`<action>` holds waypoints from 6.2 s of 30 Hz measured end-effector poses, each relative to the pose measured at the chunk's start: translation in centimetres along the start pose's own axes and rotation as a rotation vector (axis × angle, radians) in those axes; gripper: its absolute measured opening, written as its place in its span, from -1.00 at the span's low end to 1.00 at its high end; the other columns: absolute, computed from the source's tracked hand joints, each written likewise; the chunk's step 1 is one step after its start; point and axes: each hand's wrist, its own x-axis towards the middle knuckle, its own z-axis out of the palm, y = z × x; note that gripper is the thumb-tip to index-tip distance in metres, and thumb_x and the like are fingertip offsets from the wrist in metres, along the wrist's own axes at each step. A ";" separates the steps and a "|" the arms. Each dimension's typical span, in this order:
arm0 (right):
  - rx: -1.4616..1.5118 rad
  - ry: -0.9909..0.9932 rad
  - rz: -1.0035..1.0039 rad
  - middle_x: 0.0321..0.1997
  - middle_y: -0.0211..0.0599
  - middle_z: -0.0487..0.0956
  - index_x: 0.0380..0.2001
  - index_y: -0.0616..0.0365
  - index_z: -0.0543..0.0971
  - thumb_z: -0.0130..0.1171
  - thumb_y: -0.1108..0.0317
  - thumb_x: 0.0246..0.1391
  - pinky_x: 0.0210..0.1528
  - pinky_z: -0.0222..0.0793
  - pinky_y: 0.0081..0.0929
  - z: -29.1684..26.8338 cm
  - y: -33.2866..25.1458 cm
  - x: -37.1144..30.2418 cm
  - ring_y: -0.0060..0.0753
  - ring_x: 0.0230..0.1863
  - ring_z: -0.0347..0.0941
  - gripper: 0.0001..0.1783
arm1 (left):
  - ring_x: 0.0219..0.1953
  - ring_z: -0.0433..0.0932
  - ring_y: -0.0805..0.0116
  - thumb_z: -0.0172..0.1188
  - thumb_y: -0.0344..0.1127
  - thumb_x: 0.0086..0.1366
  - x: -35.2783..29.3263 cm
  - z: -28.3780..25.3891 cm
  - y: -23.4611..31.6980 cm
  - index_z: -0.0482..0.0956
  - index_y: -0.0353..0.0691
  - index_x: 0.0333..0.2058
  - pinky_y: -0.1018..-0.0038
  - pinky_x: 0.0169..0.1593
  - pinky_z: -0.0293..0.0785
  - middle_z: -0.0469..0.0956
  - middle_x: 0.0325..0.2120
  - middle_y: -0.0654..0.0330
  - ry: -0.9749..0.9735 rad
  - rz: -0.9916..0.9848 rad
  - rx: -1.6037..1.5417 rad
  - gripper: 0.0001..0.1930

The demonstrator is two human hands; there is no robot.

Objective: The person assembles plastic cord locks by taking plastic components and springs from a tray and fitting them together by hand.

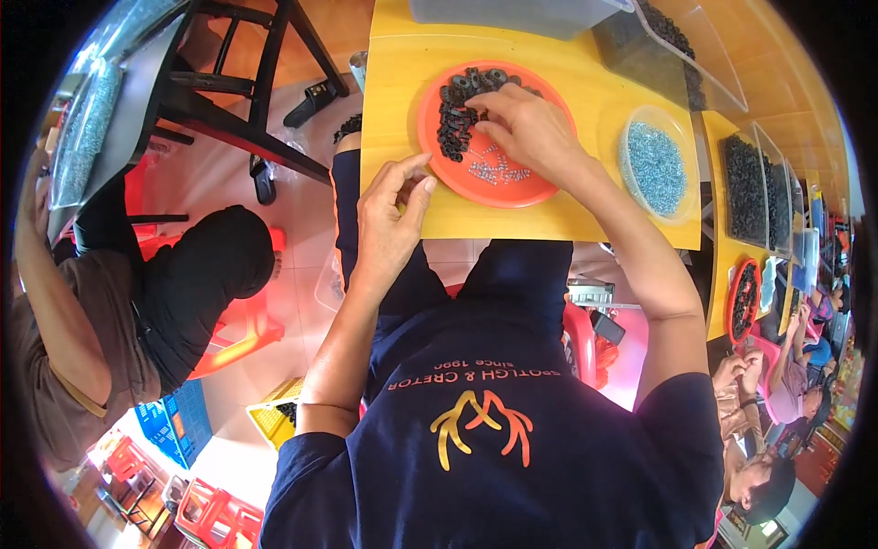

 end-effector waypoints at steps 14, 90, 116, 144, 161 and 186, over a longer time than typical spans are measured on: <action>-0.043 0.156 -0.046 -0.18 -0.18 0.55 -0.17 0.08 0.62 0.23 0.26 0.08 -0.18 0.50 -0.14 -0.2 -0.1 1.4 -0.01 -0.22 0.56 -0.75 | -0.35 0.50 0.53 0.19 -0.49 0.30 0.2 -0.1 0.5 0.57 -0.31 -0.01 0.59 -0.25 0.44 0.53 -0.36 0.24 -0.019 -0.023 0.022 -0.72; 0.081 0.023 -0.232 -0.37 -0.18 0.57 -0.28 0.23 0.50 0.24 0.51 -0.05 -0.13 0.35 -0.23 -2.8 -5.7 -5.2 -0.10 -0.27 0.48 -0.78 | -0.40 0.49 0.58 0.28 -0.52 0.21 -0.4 2.1 1.9 0.57 -0.36 -0.24 0.61 -0.33 0.45 0.51 -0.43 0.27 -0.042 0.045 -0.202 -0.86; -0.144 0.065 0.017 -0.27 -0.18 0.61 -0.25 0.11 0.67 0.25 0.18 0.08 -0.21 0.49 -0.17 1.3 -1.6 1.6 -0.07 -0.24 0.58 -0.74 | -0.44 0.51 0.56 0.25 -0.46 0.29 0.2 0.5 0.8 0.55 -0.29 -0.17 0.61 -0.36 0.43 0.59 -0.37 0.26 -0.111 -0.246 -0.583 -0.85; 0.099 0.053 0.052 -0.24 -0.16 0.59 -0.27 0.11 0.64 0.18 0.27 0.13 -0.15 0.45 -0.19 -0.6 -0.1 0.7 -0.05 -0.21 0.55 -0.82 | -0.46 0.51 0.54 0.27 -0.45 0.27 0.5 -0.2 0.1 0.55 -0.31 -0.19 0.59 -0.37 0.44 0.58 -0.40 0.25 -0.051 -0.269 -0.762 -0.85; -0.035 -0.130 -0.040 -0.25 -0.23 0.57 -0.30 0.07 0.66 0.24 0.19 0.06 -0.23 0.48 -0.14 0.5 -2.9 -1.5 -0.08 -0.24 0.57 -0.78 | -0.46 0.52 0.54 0.28 -0.44 0.27 0.4 -0.4 0.1 0.56 -0.31 -0.19 0.59 -0.37 0.43 0.60 -0.41 0.23 -0.042 -0.256 -0.741 -0.84; 0.202 0.033 -0.090 -0.37 -0.14 0.53 -0.30 0.22 0.59 0.26 0.31 0.07 -0.34 0.47 -0.15 1.6 -5.4 -3.9 0.00 -0.33 0.55 -0.79 | -0.16 0.60 0.37 0.25 -0.48 0.28 0.2 -0.2 0.2 0.52 -0.33 -0.14 0.43 0.02 0.52 0.62 -0.22 0.11 -0.018 -0.282 -0.855 -0.81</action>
